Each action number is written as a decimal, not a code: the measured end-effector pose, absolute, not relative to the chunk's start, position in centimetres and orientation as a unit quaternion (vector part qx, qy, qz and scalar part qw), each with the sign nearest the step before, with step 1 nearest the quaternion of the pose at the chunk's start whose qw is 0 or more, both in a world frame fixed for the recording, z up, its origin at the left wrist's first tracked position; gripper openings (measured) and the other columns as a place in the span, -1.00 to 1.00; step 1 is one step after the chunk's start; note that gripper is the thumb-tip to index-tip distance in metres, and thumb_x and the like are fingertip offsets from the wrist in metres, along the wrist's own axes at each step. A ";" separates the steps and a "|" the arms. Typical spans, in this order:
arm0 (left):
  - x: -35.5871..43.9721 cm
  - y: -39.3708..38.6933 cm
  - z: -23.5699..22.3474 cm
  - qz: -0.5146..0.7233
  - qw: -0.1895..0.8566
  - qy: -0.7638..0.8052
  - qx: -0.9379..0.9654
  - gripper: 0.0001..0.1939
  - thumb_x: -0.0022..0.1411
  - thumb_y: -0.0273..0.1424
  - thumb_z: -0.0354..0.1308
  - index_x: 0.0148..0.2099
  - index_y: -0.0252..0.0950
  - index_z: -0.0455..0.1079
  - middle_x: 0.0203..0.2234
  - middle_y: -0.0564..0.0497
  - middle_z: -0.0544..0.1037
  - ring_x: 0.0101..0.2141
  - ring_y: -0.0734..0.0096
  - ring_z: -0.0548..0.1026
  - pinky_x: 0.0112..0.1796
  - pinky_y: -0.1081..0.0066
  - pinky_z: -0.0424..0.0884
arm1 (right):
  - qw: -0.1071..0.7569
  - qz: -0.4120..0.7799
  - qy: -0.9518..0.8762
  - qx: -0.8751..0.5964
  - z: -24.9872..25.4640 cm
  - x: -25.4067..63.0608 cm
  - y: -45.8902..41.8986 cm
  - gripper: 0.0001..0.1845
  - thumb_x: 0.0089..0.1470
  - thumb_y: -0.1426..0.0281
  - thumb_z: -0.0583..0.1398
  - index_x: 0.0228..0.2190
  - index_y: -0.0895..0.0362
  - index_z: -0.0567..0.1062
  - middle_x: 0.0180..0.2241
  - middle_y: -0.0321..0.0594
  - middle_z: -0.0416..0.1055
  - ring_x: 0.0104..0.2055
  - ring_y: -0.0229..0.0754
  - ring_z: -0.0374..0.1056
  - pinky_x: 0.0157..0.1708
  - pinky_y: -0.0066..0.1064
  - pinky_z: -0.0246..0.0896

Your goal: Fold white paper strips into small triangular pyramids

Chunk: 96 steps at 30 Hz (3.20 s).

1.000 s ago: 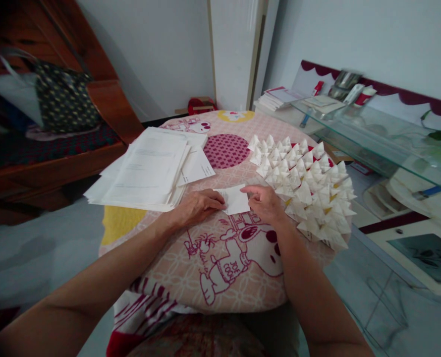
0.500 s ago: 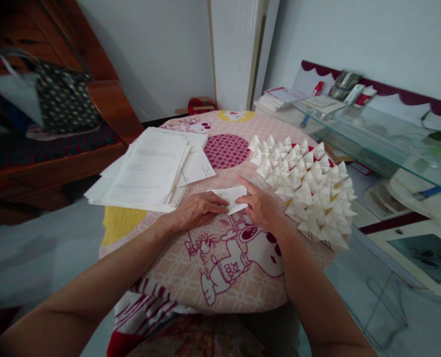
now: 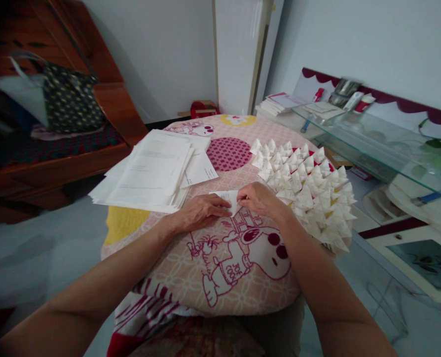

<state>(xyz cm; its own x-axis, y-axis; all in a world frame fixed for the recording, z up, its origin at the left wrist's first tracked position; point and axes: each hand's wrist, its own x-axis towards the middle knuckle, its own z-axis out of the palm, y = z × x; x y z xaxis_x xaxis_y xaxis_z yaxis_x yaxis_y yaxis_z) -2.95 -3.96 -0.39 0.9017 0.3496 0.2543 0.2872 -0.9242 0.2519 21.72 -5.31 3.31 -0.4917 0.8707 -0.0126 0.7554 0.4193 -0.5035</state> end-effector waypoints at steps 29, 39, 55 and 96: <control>-3.4 -3.8 -0.3 0.181 0.160 0.188 0.952 -0.70 0.30 -0.53 0.13 0.01 -0.27 0.60 0.02 -0.17 0.61 -0.02 0.20 0.58 0.03 0.22 0.50 | 0.141 0.134 -0.812 -0.550 0.8 18.7 -4.3 -0.83 0.10 0.54 0.23 -0.44 0.16 0.64 -0.37 -0.14 0.57 -0.35 -0.20 0.38 -0.31 -0.40 0.15; -3.3 -3.8 -0.4 0.179 0.156 0.181 0.954 -0.68 0.29 -0.54 0.11 0.01 -0.28 0.60 0.01 -0.17 0.62 -0.02 0.18 0.59 0.03 0.20 0.51 | 0.133 0.105 -0.798 -0.578 0.5 18.2 -4.4 -0.83 0.09 0.53 0.23 -0.42 0.15 0.65 -0.33 -0.10 0.59 -0.31 -0.14 0.41 -0.29 -0.36 0.18; -3.1 -4.0 -0.3 0.170 0.155 0.195 0.953 -0.64 0.27 -0.55 0.12 0.09 -0.33 0.53 0.00 -0.16 0.61 -0.01 0.19 0.57 0.05 0.21 0.49 | 0.115 0.096 -0.792 -0.591 0.5 18.0 -4.3 -0.82 0.09 0.50 0.23 -0.41 0.14 0.66 -0.30 -0.06 0.61 -0.26 -0.10 0.45 -0.25 -0.35 0.24; -2.6 -4.5 0.1 0.128 0.091 0.195 0.968 -0.65 0.33 -0.52 0.02 0.08 -0.28 0.52 0.05 -0.08 0.59 0.00 0.21 0.54 0.04 0.23 0.49 | 0.195 0.268 -0.719 -0.611 1.3 20.9 -5.4 -0.91 -0.03 0.42 0.33 -0.39 0.17 0.62 -0.55 -0.31 0.48 -0.51 -0.28 0.32 -0.47 -0.45 0.09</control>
<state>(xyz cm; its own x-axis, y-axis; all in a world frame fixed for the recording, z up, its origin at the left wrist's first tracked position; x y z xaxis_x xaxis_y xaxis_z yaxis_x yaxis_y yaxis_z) -2.57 -4.47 0.08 0.8914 0.4004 0.2122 0.3541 -0.9077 0.2251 20.89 -5.40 1.33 -0.1768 0.9831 -0.0469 0.7740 0.1094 -0.6236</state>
